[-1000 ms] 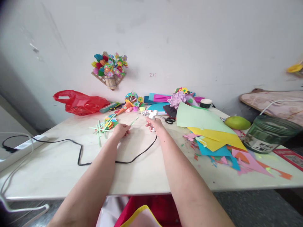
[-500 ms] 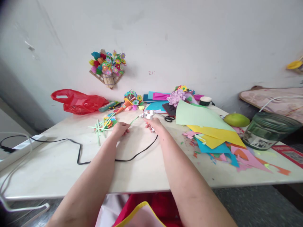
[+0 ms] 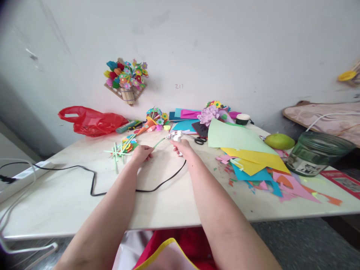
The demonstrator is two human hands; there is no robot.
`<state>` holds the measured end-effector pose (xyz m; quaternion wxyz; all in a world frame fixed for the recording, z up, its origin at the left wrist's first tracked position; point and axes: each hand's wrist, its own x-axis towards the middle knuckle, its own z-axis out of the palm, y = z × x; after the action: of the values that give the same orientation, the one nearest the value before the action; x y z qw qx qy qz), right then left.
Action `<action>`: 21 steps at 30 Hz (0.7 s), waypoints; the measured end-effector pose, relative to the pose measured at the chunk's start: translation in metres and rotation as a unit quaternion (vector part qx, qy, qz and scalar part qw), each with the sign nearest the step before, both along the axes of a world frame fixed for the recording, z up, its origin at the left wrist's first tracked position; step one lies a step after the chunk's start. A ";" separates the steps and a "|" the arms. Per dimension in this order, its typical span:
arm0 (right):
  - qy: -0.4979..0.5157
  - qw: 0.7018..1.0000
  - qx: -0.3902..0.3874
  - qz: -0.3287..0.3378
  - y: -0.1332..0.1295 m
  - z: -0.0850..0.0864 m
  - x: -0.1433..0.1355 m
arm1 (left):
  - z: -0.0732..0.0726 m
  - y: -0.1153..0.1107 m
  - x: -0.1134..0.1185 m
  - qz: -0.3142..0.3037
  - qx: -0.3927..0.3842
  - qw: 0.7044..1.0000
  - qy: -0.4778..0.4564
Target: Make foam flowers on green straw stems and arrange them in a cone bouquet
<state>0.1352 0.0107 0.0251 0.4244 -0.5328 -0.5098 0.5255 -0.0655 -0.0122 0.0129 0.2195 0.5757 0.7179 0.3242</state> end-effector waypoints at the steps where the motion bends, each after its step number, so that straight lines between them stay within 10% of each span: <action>1: 0.003 1.000 0.001 -0.002 0.000 0.000 0.000 | 0.000 0.000 0.000 0.000 -0.001 1.000 0.001; 21: 0.005 1.000 0.009 0.019 0.004 -0.005 0.001 | -0.001 0.002 -0.001 -0.002 0.002 1.000 -0.002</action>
<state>0.1359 0.0143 0.0204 0.4214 -0.5163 -0.5224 0.5319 -0.0668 -0.0107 0.0124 0.2202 0.5772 0.7154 0.3264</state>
